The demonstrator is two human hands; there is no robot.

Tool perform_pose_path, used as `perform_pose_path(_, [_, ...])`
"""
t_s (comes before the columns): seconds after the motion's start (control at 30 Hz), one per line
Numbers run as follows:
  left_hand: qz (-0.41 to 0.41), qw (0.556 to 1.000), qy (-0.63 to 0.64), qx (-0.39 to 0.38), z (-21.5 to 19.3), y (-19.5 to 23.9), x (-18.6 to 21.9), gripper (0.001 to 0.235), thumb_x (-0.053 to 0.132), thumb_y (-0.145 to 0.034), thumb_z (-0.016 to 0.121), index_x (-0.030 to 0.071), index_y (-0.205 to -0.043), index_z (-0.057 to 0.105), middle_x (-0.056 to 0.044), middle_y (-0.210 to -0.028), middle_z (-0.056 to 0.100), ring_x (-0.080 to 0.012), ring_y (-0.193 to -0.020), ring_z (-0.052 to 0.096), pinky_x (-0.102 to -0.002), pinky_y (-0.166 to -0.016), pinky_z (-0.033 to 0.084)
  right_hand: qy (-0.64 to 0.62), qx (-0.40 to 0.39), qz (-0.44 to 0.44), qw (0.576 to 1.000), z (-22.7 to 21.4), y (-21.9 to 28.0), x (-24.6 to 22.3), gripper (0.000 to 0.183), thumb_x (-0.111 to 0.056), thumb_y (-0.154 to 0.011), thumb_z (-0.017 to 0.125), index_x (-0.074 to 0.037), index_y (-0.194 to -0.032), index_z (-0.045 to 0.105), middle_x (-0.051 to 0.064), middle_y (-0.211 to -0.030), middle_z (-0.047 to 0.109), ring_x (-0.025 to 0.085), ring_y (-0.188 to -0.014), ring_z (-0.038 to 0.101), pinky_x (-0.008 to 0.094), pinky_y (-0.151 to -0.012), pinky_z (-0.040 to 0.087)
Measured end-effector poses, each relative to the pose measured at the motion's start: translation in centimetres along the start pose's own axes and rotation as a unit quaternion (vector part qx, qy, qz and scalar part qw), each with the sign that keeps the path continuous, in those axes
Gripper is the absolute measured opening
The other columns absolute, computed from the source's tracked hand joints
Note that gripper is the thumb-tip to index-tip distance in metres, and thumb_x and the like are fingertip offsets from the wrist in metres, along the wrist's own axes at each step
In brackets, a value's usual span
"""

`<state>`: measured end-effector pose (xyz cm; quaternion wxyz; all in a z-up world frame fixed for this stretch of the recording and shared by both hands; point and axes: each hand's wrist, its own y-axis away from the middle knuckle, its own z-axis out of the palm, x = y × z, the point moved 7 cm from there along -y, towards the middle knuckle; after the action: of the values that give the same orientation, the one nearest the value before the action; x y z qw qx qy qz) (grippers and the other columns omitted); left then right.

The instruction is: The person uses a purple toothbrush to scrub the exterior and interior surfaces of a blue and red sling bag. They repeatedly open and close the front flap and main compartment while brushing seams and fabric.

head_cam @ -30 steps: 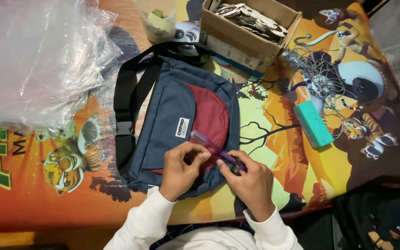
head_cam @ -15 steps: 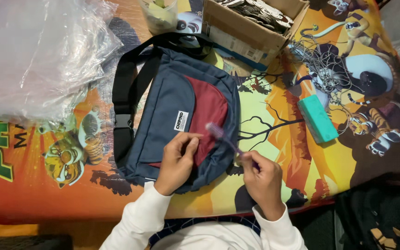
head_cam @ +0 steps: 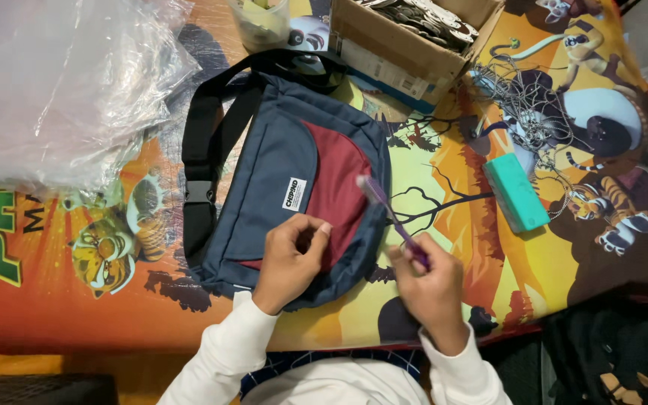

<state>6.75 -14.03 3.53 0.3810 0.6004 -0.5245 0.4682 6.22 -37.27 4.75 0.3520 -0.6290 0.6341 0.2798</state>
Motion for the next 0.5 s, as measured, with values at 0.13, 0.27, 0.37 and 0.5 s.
perform_pose_path(0.13, [0.016,1.0,0.01,0.004,-0.1,-0.3,0.4,0.007,0.009,-0.088,0.076,0.008,-0.083,0.081,-0.011,-0.064,0.068,-0.0201,-0.056,0.066,-0.031,-0.05,0.049,-0.023,0.015,-0.011,1.0,1.7,-1.5,-2.5,0.032,-0.045,-0.073,0.091,-0.021,-0.087,0.075,0.004,-0.042,0.043,0.019,-0.043,0.052,0.029,-0.052,0.047])
perform_pose_path(0.27, [0.048,0.998,-0.036,-0.018,0.1,-0.3,0.9,0.008,0.011,-0.089,0.074,0.008,-0.085,0.08,-0.013,-0.067,0.068,-0.0287,-0.06,0.069,-0.035,-0.053,0.051,-0.013,-0.025,0.004,1.0,2.9,-2.2,-2.9,0.037,-0.038,-0.069,0.094,-0.023,-0.095,0.074,0.008,-0.044,0.045,0.021,-0.046,0.054,0.031,-0.054,0.047])
perform_pose_path(0.37, [0.084,0.995,-0.06,-0.014,0.6,-0.1,1.1,0.009,0.009,-0.093,0.069,0.006,-0.088,0.075,-0.016,-0.07,0.065,-0.0373,-0.066,0.068,-0.041,-0.056,0.052,-0.001,-0.049,0.024,0.999,3.5,-2.3,-2.0,0.041,-0.037,-0.069,0.094,-0.021,-0.098,0.07,0.007,-0.049,0.047,0.024,-0.05,0.056,0.035,-0.057,0.049])
perform_pose_path(0.5, [0.107,0.992,-0.072,-0.012,1.0,0.4,1.0,0.011,0.008,-0.099,0.061,0.003,-0.091,0.068,-0.018,-0.074,0.06,-0.0406,-0.069,0.065,-0.042,-0.057,0.053,0.005,-0.036,0.034,0.999,3.5,-2.1,-1.7,0.035,-0.028,-0.073,0.089,-0.023,-0.102,0.071,0.004,-0.051,0.047,0.025,-0.051,0.057,0.038,-0.059,0.051])
